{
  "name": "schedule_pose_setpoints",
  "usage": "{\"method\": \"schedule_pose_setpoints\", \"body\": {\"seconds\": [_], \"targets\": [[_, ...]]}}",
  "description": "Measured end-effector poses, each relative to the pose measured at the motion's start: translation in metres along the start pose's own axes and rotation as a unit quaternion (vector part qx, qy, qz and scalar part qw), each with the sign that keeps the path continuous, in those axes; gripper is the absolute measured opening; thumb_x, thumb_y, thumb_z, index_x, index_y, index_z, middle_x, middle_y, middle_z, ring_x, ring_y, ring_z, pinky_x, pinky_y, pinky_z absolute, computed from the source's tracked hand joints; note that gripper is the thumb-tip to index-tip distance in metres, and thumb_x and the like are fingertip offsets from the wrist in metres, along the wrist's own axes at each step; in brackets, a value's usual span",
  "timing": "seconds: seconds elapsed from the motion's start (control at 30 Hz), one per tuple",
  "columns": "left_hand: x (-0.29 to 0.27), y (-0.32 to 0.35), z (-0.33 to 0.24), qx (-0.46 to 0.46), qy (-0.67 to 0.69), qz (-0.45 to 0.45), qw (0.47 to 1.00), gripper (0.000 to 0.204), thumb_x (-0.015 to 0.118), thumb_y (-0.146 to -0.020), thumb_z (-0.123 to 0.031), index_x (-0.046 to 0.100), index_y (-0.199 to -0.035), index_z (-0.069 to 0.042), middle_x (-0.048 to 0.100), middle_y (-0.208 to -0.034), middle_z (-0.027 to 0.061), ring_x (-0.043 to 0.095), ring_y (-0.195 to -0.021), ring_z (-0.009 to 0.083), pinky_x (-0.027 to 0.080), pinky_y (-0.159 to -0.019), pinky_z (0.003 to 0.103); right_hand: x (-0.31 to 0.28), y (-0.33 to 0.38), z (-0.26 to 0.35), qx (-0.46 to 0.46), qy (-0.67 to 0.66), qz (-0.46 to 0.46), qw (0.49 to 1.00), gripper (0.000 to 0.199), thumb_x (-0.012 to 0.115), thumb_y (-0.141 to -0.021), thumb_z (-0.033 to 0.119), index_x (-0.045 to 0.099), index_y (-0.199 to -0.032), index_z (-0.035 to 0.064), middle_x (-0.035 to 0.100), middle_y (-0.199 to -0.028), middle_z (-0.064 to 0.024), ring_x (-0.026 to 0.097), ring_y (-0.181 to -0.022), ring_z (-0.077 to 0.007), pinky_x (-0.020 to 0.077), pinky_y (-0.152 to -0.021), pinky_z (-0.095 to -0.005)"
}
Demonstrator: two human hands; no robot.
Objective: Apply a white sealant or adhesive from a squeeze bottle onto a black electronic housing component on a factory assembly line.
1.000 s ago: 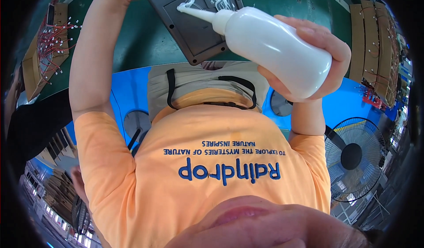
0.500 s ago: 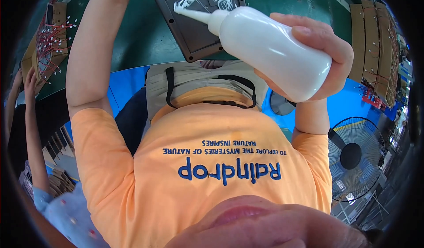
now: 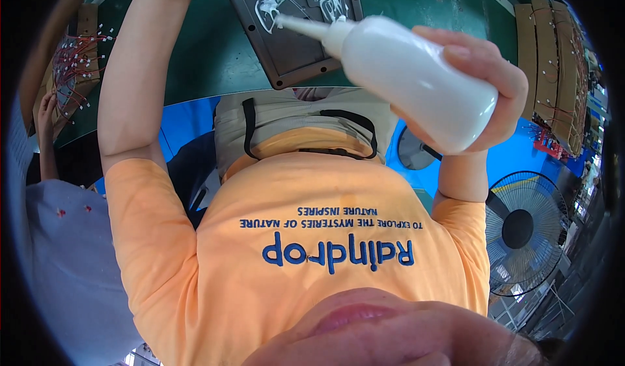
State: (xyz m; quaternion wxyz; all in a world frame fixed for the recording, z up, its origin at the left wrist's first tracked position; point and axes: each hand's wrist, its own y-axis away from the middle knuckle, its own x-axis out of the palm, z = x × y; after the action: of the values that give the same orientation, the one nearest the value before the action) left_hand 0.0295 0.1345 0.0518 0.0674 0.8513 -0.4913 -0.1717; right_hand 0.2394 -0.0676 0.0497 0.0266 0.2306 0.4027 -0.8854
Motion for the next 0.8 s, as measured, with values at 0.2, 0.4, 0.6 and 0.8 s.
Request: {"method": "schedule_pose_setpoints", "body": {"seconds": [0.2,0.4,0.6,0.8], "targets": [[-0.001,0.001,-0.002,-0.016,-0.007,-0.005,1.000,0.035,0.054,-0.096,-0.029,0.064,-0.110,0.001,0.067,-0.096,0.0037,0.060,-0.083,0.0104,0.049,-0.073,0.025,-0.002,0.002,-0.004,-0.027,0.020,-0.020,0.999,0.066,0.089,-0.060,0.009,0.051,-0.112,-0.0074,0.064,-0.104,-0.0214,0.068,-0.092,-0.0301,0.0565,-0.076,-0.0324],[-0.001,0.000,-0.001,0.000,-0.022,-0.007,1.000,0.036,0.054,-0.096,-0.030,0.064,-0.111,0.001,0.067,-0.097,0.0043,0.060,-0.084,0.0107,0.049,-0.074,0.025,0.004,0.001,-0.001,-0.015,0.026,-0.018,0.999,0.066,0.089,-0.060,0.007,0.050,-0.112,-0.0055,0.064,-0.104,-0.0221,0.068,-0.092,-0.0289,0.0562,-0.076,-0.0321],[-0.002,-0.001,0.002,0.012,-0.034,-0.010,0.999,0.036,0.054,-0.096,-0.030,0.063,-0.112,0.002,0.067,-0.097,0.0047,0.060,-0.084,0.0109,0.050,-0.074,0.026,0.008,0.002,0.004,0.007,-0.004,-0.002,1.000,0.065,0.089,-0.058,0.006,0.052,-0.111,-0.0057,0.063,-0.106,-0.0200,0.068,-0.094,-0.0295,0.0559,-0.077,-0.0336],[0.001,-0.003,0.003,-0.003,-0.008,-0.014,1.000,0.035,0.055,-0.096,-0.029,0.064,-0.111,0.002,0.067,-0.097,0.0046,0.061,-0.083,0.0107,0.050,-0.073,0.025,0.006,0.002,0.006,0.003,0.012,-0.010,1.000,0.064,0.088,-0.059,0.007,0.052,-0.110,-0.0067,0.064,-0.103,-0.0204,0.068,-0.093,-0.0302,0.0554,-0.077,-0.0335]]}}
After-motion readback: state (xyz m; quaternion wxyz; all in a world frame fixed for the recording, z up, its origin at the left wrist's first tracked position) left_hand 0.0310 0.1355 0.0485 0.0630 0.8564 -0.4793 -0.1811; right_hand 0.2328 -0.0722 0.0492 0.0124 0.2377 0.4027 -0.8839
